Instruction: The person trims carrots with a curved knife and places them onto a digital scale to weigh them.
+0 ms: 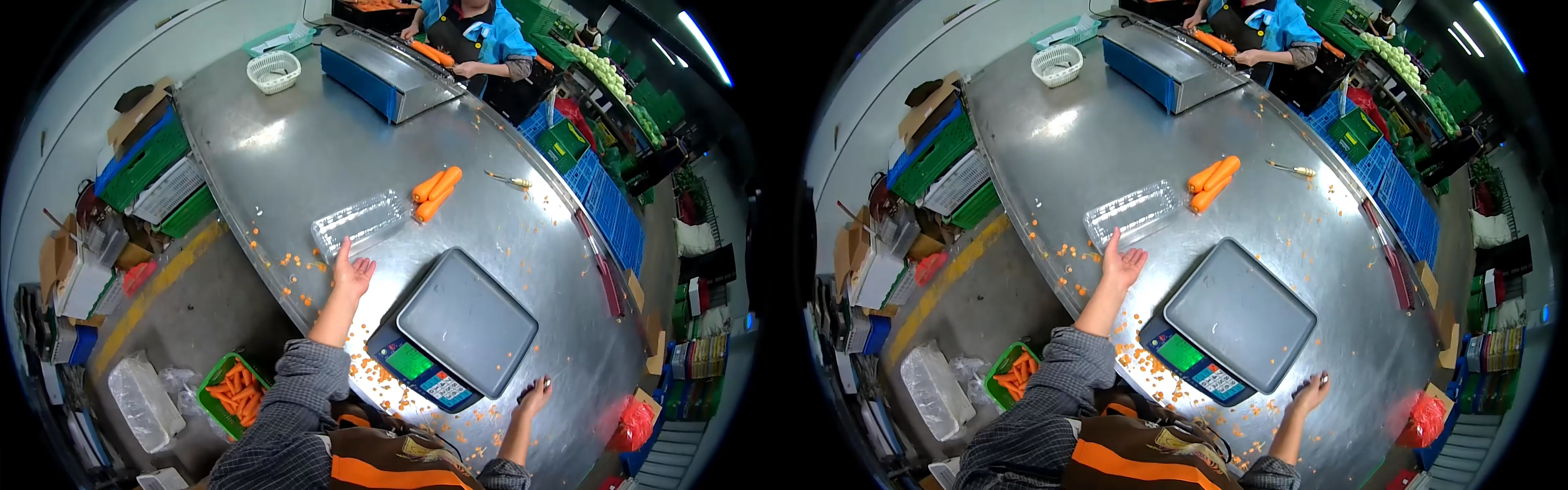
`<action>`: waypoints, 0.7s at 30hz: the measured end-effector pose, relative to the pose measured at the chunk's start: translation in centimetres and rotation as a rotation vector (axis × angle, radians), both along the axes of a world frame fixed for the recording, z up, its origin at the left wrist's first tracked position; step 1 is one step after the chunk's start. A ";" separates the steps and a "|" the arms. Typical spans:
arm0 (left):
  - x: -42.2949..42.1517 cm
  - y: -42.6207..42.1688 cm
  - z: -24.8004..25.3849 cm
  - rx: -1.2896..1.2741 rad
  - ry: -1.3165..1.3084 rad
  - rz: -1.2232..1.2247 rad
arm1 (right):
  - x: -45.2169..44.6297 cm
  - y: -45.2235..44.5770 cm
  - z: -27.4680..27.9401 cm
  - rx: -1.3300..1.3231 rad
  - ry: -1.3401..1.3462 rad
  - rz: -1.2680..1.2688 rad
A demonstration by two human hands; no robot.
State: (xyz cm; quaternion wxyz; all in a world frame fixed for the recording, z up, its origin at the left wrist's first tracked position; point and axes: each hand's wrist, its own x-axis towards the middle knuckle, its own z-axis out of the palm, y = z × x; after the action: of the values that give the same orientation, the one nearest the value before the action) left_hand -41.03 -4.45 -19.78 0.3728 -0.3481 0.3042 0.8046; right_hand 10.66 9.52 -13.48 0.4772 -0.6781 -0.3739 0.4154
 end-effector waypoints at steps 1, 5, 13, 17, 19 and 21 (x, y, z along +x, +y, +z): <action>-0.6 1.0 -0.5 -0.034 0.092 0.082 | 1.1 -0.6 -0.4 -0.056 0.014 -0.015; -1.0 3.9 -2.0 -0.062 0.041 0.331 | 4.1 -3.3 -3.9 -0.124 -0.105 0.124; -0.7 1.7 -3.0 -0.129 0.056 0.424 | 9.5 -5.8 -13.0 -0.127 -0.428 0.356; -1.1 -1.4 -4.7 -0.141 0.214 0.388 | 12.1 -5.0 -11.8 -0.180 -0.250 0.261; -1.2 -2.0 -5.0 -0.084 0.311 0.418 | 13.2 -3.4 -10.6 -0.176 -0.302 0.293; -0.8 -2.9 -3.8 -0.057 0.346 0.446 | 14.1 -1.8 -8.4 -0.146 -0.333 0.326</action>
State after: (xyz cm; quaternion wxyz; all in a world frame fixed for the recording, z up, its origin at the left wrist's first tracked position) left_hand -41.85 -7.40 -23.63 0.1191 -0.2743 0.3014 0.9054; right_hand 24.76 7.71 -21.92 0.2853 -0.7005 -0.5210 0.3956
